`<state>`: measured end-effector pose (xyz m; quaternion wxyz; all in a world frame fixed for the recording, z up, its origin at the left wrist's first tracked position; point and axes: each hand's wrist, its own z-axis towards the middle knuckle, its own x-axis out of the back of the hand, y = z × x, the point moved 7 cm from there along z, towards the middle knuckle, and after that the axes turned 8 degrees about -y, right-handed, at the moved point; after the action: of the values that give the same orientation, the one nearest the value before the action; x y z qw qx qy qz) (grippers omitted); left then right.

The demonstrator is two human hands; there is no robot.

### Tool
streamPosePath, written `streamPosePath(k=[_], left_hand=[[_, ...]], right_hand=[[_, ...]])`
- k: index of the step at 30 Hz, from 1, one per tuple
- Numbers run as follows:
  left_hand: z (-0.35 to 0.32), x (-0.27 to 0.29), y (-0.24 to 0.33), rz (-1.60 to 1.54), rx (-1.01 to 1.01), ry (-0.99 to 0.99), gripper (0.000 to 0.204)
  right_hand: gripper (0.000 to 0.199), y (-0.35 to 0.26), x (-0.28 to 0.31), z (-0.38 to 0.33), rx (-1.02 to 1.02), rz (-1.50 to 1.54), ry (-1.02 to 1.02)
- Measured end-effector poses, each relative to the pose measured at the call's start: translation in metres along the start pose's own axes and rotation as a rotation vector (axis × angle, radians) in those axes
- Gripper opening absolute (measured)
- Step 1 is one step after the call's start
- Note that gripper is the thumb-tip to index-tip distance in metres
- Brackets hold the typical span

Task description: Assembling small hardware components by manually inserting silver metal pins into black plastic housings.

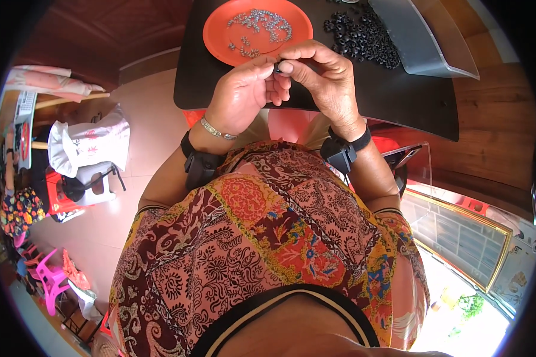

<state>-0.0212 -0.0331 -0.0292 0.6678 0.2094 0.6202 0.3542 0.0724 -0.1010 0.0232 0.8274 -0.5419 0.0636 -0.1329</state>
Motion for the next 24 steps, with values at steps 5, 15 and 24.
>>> streamPosePath(k=[5,15,24], left_hand=[[-0.001,0.005,-0.003,-0.044,-0.024,-0.020,0.030],[0.000,0.001,0.000,-0.052,-0.033,0.071,0.029],[0.002,-0.003,-0.003,0.026,-0.006,0.053,0.031]], right_hand=[[0.020,0.004,-0.002,-0.004,0.020,-0.031,0.000],[0.028,0.004,-0.002,-0.011,0.081,0.000,0.045],[0.015,0.011,0.005,-0.012,0.012,0.019,0.094]])
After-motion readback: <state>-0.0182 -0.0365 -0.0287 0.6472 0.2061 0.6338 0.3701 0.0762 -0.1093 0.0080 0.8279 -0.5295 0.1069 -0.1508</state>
